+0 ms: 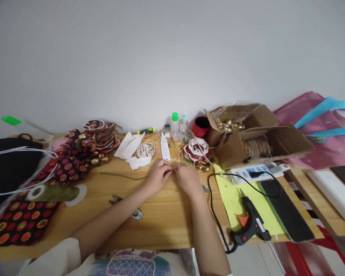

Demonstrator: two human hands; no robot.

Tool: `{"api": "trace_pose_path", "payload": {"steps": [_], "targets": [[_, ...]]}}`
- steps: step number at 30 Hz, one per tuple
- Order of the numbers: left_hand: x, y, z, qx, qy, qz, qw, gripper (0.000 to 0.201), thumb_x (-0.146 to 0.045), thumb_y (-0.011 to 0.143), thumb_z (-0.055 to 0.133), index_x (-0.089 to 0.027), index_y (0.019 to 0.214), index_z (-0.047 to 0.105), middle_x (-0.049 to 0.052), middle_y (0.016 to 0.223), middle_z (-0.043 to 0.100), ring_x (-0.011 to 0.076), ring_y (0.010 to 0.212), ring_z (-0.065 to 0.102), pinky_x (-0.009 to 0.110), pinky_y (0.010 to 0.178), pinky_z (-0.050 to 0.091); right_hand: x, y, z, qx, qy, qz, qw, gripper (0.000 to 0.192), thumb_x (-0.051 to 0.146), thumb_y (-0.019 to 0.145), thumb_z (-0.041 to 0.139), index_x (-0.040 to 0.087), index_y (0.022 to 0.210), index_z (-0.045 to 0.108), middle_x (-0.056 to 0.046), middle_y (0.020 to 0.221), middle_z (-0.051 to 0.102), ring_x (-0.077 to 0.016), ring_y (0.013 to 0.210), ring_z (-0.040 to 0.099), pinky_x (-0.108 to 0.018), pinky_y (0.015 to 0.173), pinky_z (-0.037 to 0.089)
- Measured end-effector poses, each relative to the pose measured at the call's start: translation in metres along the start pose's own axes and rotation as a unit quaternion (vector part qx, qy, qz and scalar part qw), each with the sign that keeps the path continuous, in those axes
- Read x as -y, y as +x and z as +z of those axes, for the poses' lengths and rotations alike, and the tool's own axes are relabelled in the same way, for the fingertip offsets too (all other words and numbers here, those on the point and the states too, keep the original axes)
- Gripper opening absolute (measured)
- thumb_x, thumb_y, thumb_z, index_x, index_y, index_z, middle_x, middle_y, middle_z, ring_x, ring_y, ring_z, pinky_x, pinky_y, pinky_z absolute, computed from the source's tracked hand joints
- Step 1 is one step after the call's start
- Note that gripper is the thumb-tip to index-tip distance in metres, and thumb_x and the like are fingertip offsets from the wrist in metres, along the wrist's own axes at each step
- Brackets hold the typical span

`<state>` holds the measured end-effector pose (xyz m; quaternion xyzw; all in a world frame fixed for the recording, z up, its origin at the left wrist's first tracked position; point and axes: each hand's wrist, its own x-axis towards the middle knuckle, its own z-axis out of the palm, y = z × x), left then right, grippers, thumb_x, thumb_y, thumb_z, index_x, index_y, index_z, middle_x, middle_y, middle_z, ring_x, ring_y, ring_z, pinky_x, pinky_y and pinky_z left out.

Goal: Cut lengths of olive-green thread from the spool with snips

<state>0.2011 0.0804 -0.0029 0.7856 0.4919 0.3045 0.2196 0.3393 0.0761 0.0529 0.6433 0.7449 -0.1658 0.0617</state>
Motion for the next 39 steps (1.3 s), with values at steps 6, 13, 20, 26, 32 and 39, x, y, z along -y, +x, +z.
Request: {"api": "trace_pose_path", "payload": {"steps": [6, 13, 20, 26, 32, 39], "targets": [[-0.001, 0.000, -0.001, 0.007, 0.013, 0.008, 1.000, 0.011, -0.013, 0.078, 0.055, -0.019, 0.072, 0.062, 0.004, 0.085, 0.056, 0.0178, 0.085, 0.050, 0.034, 0.076, 0.043, 0.000, -0.002, -0.005, -0.011, 0.020, 0.017, 1.000, 0.026, 0.023, 0.090, 0.038, 0.015, 0.094, 0.062, -0.011, 0.092, 0.069, -0.0195, 0.085, 0.063, -0.025, 0.063, 0.034], [-0.001, 0.000, -0.001, 0.017, 0.023, 0.014, 0.999, 0.010, -0.014, 0.079, 0.054, -0.018, 0.075, 0.062, 0.005, 0.086, 0.057, 0.0183, 0.086, 0.050, 0.034, 0.077, 0.042, -0.008, 0.001, -0.002, -0.061, 0.082, 0.036, 0.994, 0.025, 0.020, 0.088, 0.041, 0.016, 0.097, 0.064, -0.009, 0.094, 0.070, -0.0177, 0.083, 0.063, -0.024, 0.067, 0.037], [0.001, 0.001, 0.000, 0.019, 0.025, 0.012, 0.999, 0.011, -0.013, 0.079, 0.054, -0.018, 0.073, 0.062, 0.005, 0.085, 0.057, 0.0180, 0.085, 0.049, 0.033, 0.077, 0.041, -0.008, 0.000, 0.005, -0.057, 0.101, -0.022, 0.993, 0.018, 0.015, 0.079, 0.051, 0.019, 0.086, 0.067, -0.006, 0.086, 0.070, -0.0166, 0.078, 0.062, -0.022, 0.064, 0.036], [0.002, 0.001, 0.001, 0.016, 0.019, 0.013, 1.000, 0.011, -0.014, 0.079, 0.055, -0.017, 0.074, 0.064, 0.005, 0.085, 0.058, 0.0175, 0.085, 0.051, 0.032, 0.077, 0.041, -0.011, 0.000, 0.007, -0.090, 0.127, 0.008, 0.988, 0.018, 0.017, 0.079, 0.050, 0.017, 0.089, 0.066, -0.006, 0.084, 0.070, -0.0167, 0.074, 0.062, -0.023, 0.061, 0.036], [0.004, 0.002, 0.003, 0.017, 0.006, 0.006, 1.000, 0.010, -0.018, 0.078, 0.057, -0.018, 0.071, 0.065, 0.003, 0.081, 0.059, 0.0162, 0.083, 0.052, 0.031, 0.076, 0.042, 0.037, -0.047, -0.006, -0.069, 0.114, -0.039, 0.990, 0.022, 0.024, 0.086, 0.043, 0.017, 0.081, 0.063, -0.007, 0.076, 0.068, -0.0170, 0.066, 0.060, -0.025, 0.058, 0.034], [0.006, 0.003, 0.004, 0.017, -0.014, -0.005, 1.000, 0.010, -0.018, 0.079, 0.058, -0.018, 0.072, 0.066, 0.003, 0.084, 0.060, 0.0158, 0.086, 0.052, 0.030, 0.079, 0.042, 0.104, -0.080, 0.043, 0.044, 0.077, -0.078, 0.993, 0.022, 0.027, 0.080, 0.056, 0.013, 0.096, 0.061, -0.012, 0.099, 0.065, -0.0239, 0.087, 0.060, -0.029, 0.068, 0.040]]}}
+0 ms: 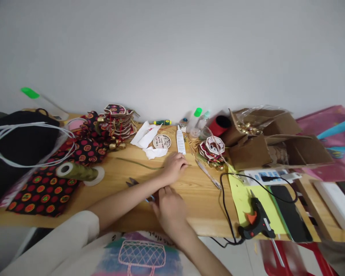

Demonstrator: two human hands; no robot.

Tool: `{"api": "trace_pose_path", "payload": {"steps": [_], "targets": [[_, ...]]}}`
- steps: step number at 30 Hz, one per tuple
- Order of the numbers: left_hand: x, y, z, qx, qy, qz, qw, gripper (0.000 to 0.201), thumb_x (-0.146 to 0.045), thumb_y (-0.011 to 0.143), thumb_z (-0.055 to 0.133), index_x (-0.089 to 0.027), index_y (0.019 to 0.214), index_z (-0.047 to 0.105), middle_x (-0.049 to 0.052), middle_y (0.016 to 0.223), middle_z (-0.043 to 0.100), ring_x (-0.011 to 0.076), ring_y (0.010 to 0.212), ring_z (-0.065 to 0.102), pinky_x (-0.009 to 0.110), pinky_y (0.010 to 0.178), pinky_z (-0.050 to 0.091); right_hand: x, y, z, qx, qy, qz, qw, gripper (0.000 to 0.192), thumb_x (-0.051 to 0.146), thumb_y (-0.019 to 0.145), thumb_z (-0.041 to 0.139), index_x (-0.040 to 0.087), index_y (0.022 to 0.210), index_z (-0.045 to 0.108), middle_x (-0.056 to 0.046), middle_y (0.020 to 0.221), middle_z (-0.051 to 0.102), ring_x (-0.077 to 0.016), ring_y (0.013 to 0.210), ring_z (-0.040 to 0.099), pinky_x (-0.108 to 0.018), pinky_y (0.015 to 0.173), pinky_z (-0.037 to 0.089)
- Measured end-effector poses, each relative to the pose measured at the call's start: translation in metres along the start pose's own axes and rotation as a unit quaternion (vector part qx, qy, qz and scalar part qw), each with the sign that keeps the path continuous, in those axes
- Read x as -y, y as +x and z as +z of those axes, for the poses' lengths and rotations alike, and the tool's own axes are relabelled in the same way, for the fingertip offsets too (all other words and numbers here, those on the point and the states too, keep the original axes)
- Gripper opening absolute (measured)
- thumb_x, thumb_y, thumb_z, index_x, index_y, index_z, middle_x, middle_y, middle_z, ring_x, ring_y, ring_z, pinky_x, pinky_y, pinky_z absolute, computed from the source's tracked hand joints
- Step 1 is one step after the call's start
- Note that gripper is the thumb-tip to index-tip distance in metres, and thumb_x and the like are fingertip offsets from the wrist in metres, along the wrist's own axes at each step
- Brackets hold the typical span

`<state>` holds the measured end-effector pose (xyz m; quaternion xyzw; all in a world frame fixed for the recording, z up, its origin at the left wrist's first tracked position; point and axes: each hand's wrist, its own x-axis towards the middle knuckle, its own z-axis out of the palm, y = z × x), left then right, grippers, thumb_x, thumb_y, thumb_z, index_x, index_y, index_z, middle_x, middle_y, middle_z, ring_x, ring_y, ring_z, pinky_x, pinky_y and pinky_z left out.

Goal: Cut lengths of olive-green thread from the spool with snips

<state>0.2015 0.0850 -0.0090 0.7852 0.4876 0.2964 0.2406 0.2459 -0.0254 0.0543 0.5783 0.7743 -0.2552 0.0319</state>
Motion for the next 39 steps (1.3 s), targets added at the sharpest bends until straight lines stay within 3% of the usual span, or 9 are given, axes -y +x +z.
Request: {"api": "trace_pose_path", "payload": {"steps": [5, 8, 12, 18, 20, 23, 28, 32, 39], "targets": [[-0.001, -0.001, -0.002, 0.001, -0.007, -0.001, 1.000, 0.009, -0.016, 0.078, 0.059, -0.017, 0.071, 0.065, 0.003, 0.081, 0.060, 0.0158, 0.085, 0.052, 0.030, 0.077, 0.042, 0.002, -0.003, 0.021, -0.013, 0.048, -0.026, 0.998, 0.021, 0.026, 0.082, 0.054, 0.016, 0.099, 0.060, -0.009, 0.102, 0.064, -0.0216, 0.092, 0.058, -0.028, 0.075, 0.040], [0.000, 0.000, -0.002, 0.001, -0.007, -0.001, 1.000, 0.009, -0.015, 0.077, 0.060, -0.017, 0.070, 0.065, 0.003, 0.081, 0.060, 0.0161, 0.084, 0.052, 0.031, 0.077, 0.042, -0.006, -0.007, 0.012, 0.026, 0.059, 0.006, 0.998, 0.019, 0.022, 0.077, 0.057, 0.018, 0.095, 0.061, -0.006, 0.095, 0.066, -0.0188, 0.083, 0.059, -0.025, 0.067, 0.037], [0.000, 0.000, -0.001, -0.001, -0.005, -0.002, 1.000, 0.010, -0.014, 0.076, 0.059, -0.017, 0.069, 0.065, 0.004, 0.080, 0.058, 0.0163, 0.083, 0.052, 0.032, 0.076, 0.041, -0.028, -0.016, -0.010, 0.082, 0.027, 0.118, 0.989, 0.009, 0.026, 0.073, 0.059, 0.019, 0.078, 0.062, -0.003, 0.075, 0.066, -0.0166, 0.067, 0.057, -0.025, 0.054, 0.028], [0.001, 0.000, 0.000, 0.002, 0.001, 0.004, 1.000, 0.012, -0.014, 0.077, 0.058, -0.018, 0.067, 0.064, 0.004, 0.080, 0.058, 0.0165, 0.083, 0.051, 0.032, 0.075, 0.041, -0.062, -0.046, -0.024, 0.091, 0.006, 0.179, 0.980, 0.006, 0.020, 0.072, 0.055, 0.019, 0.066, 0.057, -0.003, 0.066, 0.064, -0.0154, 0.061, 0.055, -0.024, 0.051, 0.021], [0.002, 0.000, 0.000, 0.002, 0.004, 0.005, 1.000, 0.012, -0.013, 0.077, 0.058, -0.017, 0.068, 0.065, 0.004, 0.080, 0.058, 0.0165, 0.083, 0.051, 0.033, 0.076, 0.041, -0.075, -0.054, -0.019, 0.061, 0.015, 0.191, 0.980, 0.015, 0.025, 0.076, 0.052, 0.019, 0.061, 0.053, -0.002, 0.060, 0.061, -0.0150, 0.056, 0.053, -0.025, 0.050, 0.021], [0.002, 0.000, 0.000, 0.002, 0.003, 0.006, 1.000, 0.012, -0.014, 0.078, 0.057, -0.017, 0.069, 0.065, 0.004, 0.080, 0.059, 0.0162, 0.083, 0.051, 0.033, 0.076, 0.041, -0.095, -0.057, -0.009, -0.046, 0.049, 0.225, 0.972, 0.024, 0.035, 0.081, 0.046, 0.020, 0.062, 0.050, -0.002, 0.055, 0.058, -0.0156, 0.051, 0.051, -0.025, 0.049, 0.025], [-0.001, 0.000, -0.003, 0.001, 0.001, 0.001, 1.000, 0.011, -0.013, 0.077, 0.058, -0.016, 0.070, 0.065, 0.004, 0.080, 0.059, 0.0157, 0.082, 0.051, 0.031, 0.075, 0.042, -0.108, -0.043, 0.003, -0.193, 0.183, 0.240, 0.934, 0.034, 0.042, 0.080, 0.042, 0.016, 0.098, 0.055, -0.001, 0.052, 0.060, -0.0186, 0.050, 0.056, -0.026, 0.049, 0.034], [-0.004, 0.000, -0.005, 0.001, 0.000, -0.003, 1.000, 0.011, -0.013, 0.077, 0.058, -0.017, 0.070, 0.066, 0.003, 0.079, 0.059, 0.0150, 0.082, 0.052, 0.031, 0.076, 0.041, -0.101, -0.034, 0.006, -0.218, 0.226, 0.195, 0.929, 0.049, 0.050, 0.081, 0.041, 0.012, 0.109, 0.055, 0.000, 0.049, 0.058, -0.0171, 0.046, 0.053, -0.025, 0.047, 0.033], [-0.003, 0.000, -0.004, 0.001, -0.003, -0.007, 1.000, 0.010, -0.014, 0.077, 0.059, -0.017, 0.070, 0.066, 0.004, 0.080, 0.059, 0.0149, 0.083, 0.052, 0.031, 0.077, 0.042, -0.093, -0.022, 0.007, -0.270, 0.234, 0.191, 0.914, 0.058, 0.054, 0.082, 0.040, 0.007, 0.110, 0.058, 0.000, 0.046, 0.055, -0.0153, 0.043, 0.049, -0.024, 0.045, 0.032]]}}
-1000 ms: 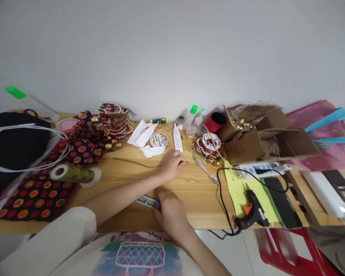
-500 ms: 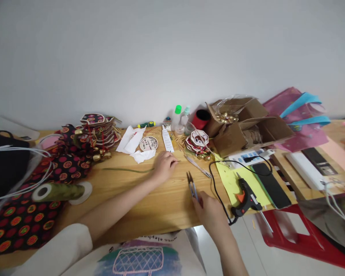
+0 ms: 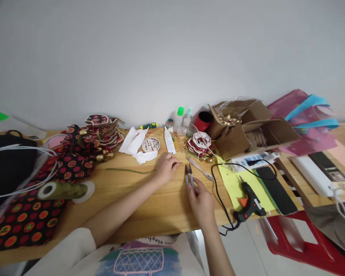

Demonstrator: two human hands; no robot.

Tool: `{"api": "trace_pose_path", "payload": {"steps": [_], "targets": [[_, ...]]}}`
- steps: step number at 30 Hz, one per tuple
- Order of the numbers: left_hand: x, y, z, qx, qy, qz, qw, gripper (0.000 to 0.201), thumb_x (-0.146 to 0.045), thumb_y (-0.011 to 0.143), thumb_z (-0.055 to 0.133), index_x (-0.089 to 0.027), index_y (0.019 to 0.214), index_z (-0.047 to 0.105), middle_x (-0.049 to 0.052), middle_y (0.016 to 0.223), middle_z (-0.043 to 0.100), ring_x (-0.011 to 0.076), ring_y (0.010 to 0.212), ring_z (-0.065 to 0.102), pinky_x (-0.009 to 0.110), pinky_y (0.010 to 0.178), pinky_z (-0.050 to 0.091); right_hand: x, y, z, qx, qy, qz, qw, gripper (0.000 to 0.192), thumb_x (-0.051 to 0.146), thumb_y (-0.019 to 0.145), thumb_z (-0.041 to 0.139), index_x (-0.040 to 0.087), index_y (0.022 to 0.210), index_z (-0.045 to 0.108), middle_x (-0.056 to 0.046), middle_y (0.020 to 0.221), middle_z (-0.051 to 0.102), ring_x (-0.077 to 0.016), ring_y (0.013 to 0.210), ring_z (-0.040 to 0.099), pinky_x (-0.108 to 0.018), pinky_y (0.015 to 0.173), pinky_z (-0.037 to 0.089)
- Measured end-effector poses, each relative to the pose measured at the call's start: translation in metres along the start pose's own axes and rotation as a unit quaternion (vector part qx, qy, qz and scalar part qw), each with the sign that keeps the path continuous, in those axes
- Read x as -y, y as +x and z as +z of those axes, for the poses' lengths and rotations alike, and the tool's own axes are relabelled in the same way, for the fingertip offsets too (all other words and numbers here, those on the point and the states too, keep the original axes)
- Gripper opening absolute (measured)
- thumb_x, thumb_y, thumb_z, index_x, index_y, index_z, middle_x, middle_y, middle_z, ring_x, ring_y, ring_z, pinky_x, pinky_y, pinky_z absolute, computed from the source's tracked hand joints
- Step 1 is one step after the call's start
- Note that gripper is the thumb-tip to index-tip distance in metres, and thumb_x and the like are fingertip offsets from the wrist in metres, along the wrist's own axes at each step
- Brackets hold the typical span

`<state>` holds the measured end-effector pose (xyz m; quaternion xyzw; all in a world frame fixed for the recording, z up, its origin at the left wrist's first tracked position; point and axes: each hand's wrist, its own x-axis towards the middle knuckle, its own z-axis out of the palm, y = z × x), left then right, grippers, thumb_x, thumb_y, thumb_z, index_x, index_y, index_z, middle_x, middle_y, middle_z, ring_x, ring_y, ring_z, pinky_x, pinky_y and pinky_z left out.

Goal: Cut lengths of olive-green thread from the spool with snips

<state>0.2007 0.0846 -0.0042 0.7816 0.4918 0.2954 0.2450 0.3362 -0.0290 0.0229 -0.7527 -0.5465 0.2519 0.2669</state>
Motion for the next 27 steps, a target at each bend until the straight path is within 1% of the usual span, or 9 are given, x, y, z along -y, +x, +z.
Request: {"api": "trace_pose_path", "payload": {"steps": [4, 9, 13, 19, 27], "targets": [[0.000, 0.000, 0.000, -0.001, 0.000, 0.002, 1.000, 0.010, -0.015, 0.078, 0.058, -0.017, 0.071, 0.066, 0.004, 0.080, 0.060, 0.0153, 0.083, 0.052, 0.031, 0.078, 0.042, 0.002, 0.003, 0.007, -0.002, 0.011, -0.012, 1.000, 0.059, 0.053, 0.081, 0.041, 0.005, 0.111, 0.059, 0.000, 0.045, 0.055, -0.0145, 0.041, 0.048, -0.023, 0.043, 0.031], [0.002, -0.001, 0.002, -0.002, 0.003, 0.004, 1.000, 0.012, -0.018, 0.079, 0.057, -0.018, 0.072, 0.066, 0.004, 0.081, 0.060, 0.0161, 0.083, 0.052, 0.032, 0.078, 0.042, 0.004, 0.002, 0.012, 0.009, 0.038, 0.003, 0.999, 0.057, 0.053, 0.080, 0.043, 0.007, 0.108, 0.061, -0.002, 0.049, 0.057, -0.0150, 0.043, 0.050, -0.023, 0.043, 0.034], [0.004, -0.001, 0.004, -0.003, 0.002, 0.005, 1.000, 0.012, -0.018, 0.079, 0.056, -0.017, 0.072, 0.066, 0.004, 0.081, 0.060, 0.0165, 0.084, 0.052, 0.033, 0.078, 0.043, 0.002, 0.003, 0.012, 0.010, 0.059, 0.011, 0.998, 0.056, 0.054, 0.079, 0.045, 0.008, 0.106, 0.062, -0.001, 0.048, 0.056, -0.0151, 0.043, 0.050, -0.024, 0.043, 0.035], [0.001, -0.001, 0.001, 0.000, 0.000, 0.002, 1.000, 0.012, -0.018, 0.080, 0.056, -0.018, 0.072, 0.066, 0.004, 0.080, 0.060, 0.0167, 0.084, 0.053, 0.033, 0.078, 0.043, -0.005, 0.004, 0.015, 0.028, 0.119, 0.036, 0.992, 0.057, 0.053, 0.078, 0.050, 0.007, 0.110, 0.059, -0.001, 0.051, 0.059, -0.0152, 0.044, 0.052, -0.024, 0.045, 0.039], [-0.002, -0.001, -0.003, 0.005, -0.002, -0.004, 1.000, 0.012, -0.017, 0.079, 0.056, -0.018, 0.073, 0.066, 0.004, 0.081, 0.060, 0.0164, 0.084, 0.053, 0.033, 0.078, 0.043, -0.007, 0.004, 0.016, 0.028, 0.194, 0.060, 0.979, 0.056, 0.052, 0.075, 0.056, 0.007, 0.108, 0.060, 0.001, 0.051, 0.054, -0.0126, 0.044, 0.047, -0.024, 0.045, 0.039]]}}
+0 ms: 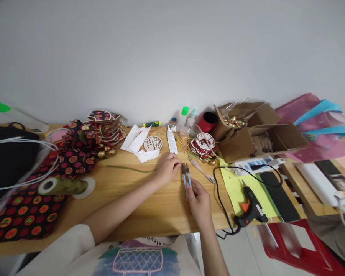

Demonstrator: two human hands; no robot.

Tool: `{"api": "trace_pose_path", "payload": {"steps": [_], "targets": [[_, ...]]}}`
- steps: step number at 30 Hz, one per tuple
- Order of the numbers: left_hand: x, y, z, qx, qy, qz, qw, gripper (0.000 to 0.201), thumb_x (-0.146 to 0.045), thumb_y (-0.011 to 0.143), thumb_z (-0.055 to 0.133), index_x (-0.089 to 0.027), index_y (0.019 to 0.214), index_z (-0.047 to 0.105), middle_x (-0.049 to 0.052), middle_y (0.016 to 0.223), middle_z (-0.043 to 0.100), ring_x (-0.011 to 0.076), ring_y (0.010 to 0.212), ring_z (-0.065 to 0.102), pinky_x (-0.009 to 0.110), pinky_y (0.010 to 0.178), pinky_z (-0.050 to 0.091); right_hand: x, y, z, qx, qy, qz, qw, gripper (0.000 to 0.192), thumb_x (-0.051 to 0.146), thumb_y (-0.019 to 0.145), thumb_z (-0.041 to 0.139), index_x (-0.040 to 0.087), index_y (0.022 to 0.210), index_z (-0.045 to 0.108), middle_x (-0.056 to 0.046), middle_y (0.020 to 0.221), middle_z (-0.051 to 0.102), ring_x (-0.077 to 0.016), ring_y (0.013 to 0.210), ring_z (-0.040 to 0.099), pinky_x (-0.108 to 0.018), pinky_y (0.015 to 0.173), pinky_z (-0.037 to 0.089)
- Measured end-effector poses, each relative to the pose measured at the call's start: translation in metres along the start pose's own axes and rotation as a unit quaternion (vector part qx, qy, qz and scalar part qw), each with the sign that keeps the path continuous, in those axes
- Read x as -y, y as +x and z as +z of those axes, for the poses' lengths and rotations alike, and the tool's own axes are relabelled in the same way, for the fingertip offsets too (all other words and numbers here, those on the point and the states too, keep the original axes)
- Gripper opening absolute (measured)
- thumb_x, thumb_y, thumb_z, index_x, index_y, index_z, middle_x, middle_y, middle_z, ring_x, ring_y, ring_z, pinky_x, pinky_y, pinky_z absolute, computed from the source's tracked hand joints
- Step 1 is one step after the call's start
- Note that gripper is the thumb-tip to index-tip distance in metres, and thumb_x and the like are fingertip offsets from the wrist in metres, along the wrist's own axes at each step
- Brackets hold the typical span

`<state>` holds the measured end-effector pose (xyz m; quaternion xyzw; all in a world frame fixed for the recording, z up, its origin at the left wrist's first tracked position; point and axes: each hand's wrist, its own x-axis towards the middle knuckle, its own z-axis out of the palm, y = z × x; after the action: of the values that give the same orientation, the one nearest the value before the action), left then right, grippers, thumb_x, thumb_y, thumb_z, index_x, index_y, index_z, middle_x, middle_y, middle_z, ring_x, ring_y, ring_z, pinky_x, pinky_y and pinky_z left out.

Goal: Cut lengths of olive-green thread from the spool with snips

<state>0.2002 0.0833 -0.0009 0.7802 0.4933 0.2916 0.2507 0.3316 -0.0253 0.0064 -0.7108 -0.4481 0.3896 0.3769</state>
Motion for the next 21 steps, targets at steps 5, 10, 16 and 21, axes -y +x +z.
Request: {"api": "trace_pose_path", "payload": {"steps": [5, 10, 16, 21], "targets": [[0.0009, 0.0002, 0.0018, -0.002, 0.000, -0.001, 1.000, 0.010, -0.017, 0.079, 0.057, -0.018, 0.074, 0.067, 0.004, 0.082, 0.061, 0.0161, 0.084, 0.053, 0.033, 0.078, 0.044, -0.0020, 0.0003, 0.0005, 0.003, 0.015, 0.003, 1.000, 0.055, 0.053, 0.074, 0.056, 0.009, 0.107, 0.060, 0.002, 0.052, 0.052, -0.0120, 0.044, 0.045, -0.024, 0.045, 0.039], [0.0011, 0.0000, 0.0024, -0.004, 0.000, -0.002, 1.000, 0.010, -0.017, 0.079, 0.058, -0.019, 0.074, 0.067, 0.004, 0.083, 0.061, 0.0161, 0.085, 0.053, 0.032, 0.078, 0.044, 0.0022, -0.0009, -0.0001, -0.003, 0.010, 0.001, 1.000, 0.056, 0.053, 0.074, 0.056, 0.008, 0.107, 0.060, 0.003, 0.049, 0.049, -0.0123, 0.044, 0.045, -0.023, 0.043, 0.036], [-0.0007, 0.0000, 0.0006, -0.004, 0.002, 0.000, 1.000, 0.010, -0.017, 0.079, 0.058, -0.018, 0.072, 0.065, 0.005, 0.082, 0.060, 0.0167, 0.085, 0.053, 0.033, 0.079, 0.044, 0.0059, -0.0030, -0.0011, -0.021, 0.001, 0.007, 1.000, 0.057, 0.055, 0.072, 0.055, 0.008, 0.103, 0.062, 0.003, 0.046, 0.048, -0.0125, 0.042, 0.044, -0.023, 0.041, 0.034], [0.0001, 0.0000, 0.0007, -0.002, 0.000, 0.002, 1.000, 0.010, -0.016, 0.079, 0.058, -0.018, 0.071, 0.064, 0.004, 0.081, 0.060, 0.0163, 0.084, 0.053, 0.032, 0.078, 0.043, 0.0025, -0.0034, -0.0017, -0.051, -0.013, 0.021, 0.998, 0.062, 0.058, 0.071, 0.054, 0.006, 0.104, 0.061, 0.002, 0.046, 0.050, -0.0139, 0.042, 0.047, -0.024, 0.042, 0.036]]}}
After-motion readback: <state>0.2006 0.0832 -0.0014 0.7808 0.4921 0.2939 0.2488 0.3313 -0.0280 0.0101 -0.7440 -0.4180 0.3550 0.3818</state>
